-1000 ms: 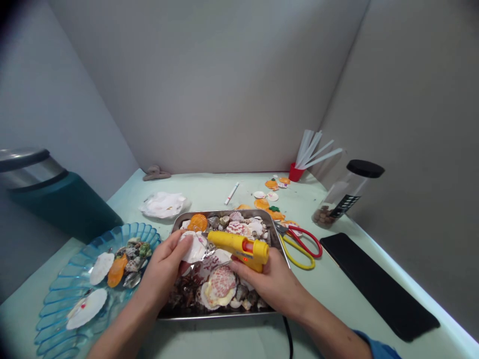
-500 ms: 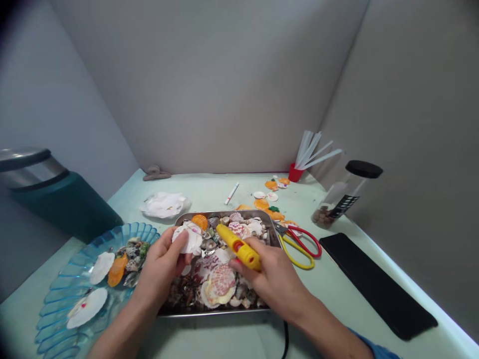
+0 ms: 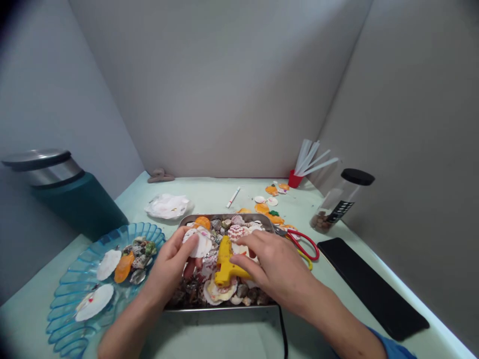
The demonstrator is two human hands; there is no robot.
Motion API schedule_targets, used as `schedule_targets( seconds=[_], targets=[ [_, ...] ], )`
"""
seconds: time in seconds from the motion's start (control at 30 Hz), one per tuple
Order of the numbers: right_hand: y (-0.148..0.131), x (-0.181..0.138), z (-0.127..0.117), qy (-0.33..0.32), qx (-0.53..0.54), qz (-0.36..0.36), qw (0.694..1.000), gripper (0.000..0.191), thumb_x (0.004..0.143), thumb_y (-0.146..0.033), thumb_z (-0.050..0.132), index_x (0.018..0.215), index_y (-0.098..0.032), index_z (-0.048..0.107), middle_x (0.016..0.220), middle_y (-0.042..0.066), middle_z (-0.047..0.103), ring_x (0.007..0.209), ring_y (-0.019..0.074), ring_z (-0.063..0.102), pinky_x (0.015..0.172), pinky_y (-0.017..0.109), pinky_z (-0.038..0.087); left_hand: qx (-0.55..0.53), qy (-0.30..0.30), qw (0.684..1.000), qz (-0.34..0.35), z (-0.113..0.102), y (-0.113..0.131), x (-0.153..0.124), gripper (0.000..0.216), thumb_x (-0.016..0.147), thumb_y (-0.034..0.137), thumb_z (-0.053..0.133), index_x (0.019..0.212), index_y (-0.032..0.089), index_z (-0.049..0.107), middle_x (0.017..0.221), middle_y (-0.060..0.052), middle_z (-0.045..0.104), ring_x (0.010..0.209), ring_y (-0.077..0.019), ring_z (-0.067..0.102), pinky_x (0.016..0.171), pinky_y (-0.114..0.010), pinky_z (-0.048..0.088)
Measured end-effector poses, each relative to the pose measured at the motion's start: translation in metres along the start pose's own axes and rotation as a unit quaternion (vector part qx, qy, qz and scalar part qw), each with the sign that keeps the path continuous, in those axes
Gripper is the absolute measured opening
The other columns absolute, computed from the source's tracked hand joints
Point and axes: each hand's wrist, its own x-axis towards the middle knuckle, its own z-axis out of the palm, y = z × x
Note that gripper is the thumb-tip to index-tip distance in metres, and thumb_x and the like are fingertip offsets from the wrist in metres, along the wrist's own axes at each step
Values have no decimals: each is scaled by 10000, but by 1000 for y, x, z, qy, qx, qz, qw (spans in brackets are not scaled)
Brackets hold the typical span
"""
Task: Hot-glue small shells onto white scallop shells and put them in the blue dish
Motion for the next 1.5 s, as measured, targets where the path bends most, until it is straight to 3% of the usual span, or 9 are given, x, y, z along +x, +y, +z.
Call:
schedule_targets(
  seconds=[0.2, 0.33, 0.5, 0.7, 0.93, 1.1, 1.5],
  targets=[
    [-20, 18, 7, 20, 80, -6, 997, 233, 948, -310, 439, 839, -189, 606, 779, 19, 646, 703, 154, 571, 656, 261, 395, -4, -76, 996, 49, -2, -4, -3, 213, 897, 415, 437, 896, 203, 454, 559, 55, 542, 379, -58, 383, 398, -179, 295],
    [-19, 26, 15, 31, 115, 13, 993, 226, 939, -281, 452, 761, -184, 553, 700, -7, 594, 639, 129, 523, 612, 241, 362, -20, -93, 995, 43, -3, -4, -4, 226, 894, 428, 445, 930, 206, 453, 580, 51, 547, 375, -63, 403, 386, -183, 298],
    [-16, 27, 14, -2, 196, 25, 980, 247, 936, -263, 448, 706, -183, 491, 641, -37, 522, 601, 106, 476, 571, 214, 344, -35, -106, 993, 27, -1, -1, -3, 236, 885, 434, 466, 903, 199, 469, 643, 24, 602, 378, -62, 433, 395, -186, 332],
    [-15, 26, 14, -21, 204, -5, 979, 227, 934, -227, 451, 721, -175, 512, 652, -34, 516, 622, 105, 473, 610, 218, 349, -49, -34, 998, 8, 0, -3, -2, 359, 882, 515, 417, 835, 174, 518, 439, 53, 488, 322, -88, 413, 349, -195, 294],
    [-22, 22, 21, -15, 211, -15, 977, 236, 927, -215, 455, 698, -173, 494, 637, -37, 491, 607, 104, 456, 602, 224, 339, 26, 56, 998, 11, -1, -4, -1, 382, 836, 528, 493, 732, 163, 536, 501, 58, 409, 403, -68, 358, 373, -186, 251],
    [-27, 20, 24, -33, 243, 11, 969, 235, 927, -222, 451, 702, -176, 499, 641, -33, 500, 601, 106, 460, 587, 221, 346, 61, 61, 996, 37, -6, -8, 0, 354, 851, 494, 486, 727, 166, 537, 568, 42, 400, 507, -88, 357, 441, -193, 282],
    [-26, 19, 25, -22, 262, 22, 965, 254, 916, -243, 460, 672, -178, 488, 608, -40, 487, 574, 103, 440, 568, 223, 341, 105, 45, 991, 68, -7, -4, -1, 363, 880, 467, 448, 661, 179, 456, 568, 47, 336, 515, -87, 319, 458, -207, 260]
  ],
)
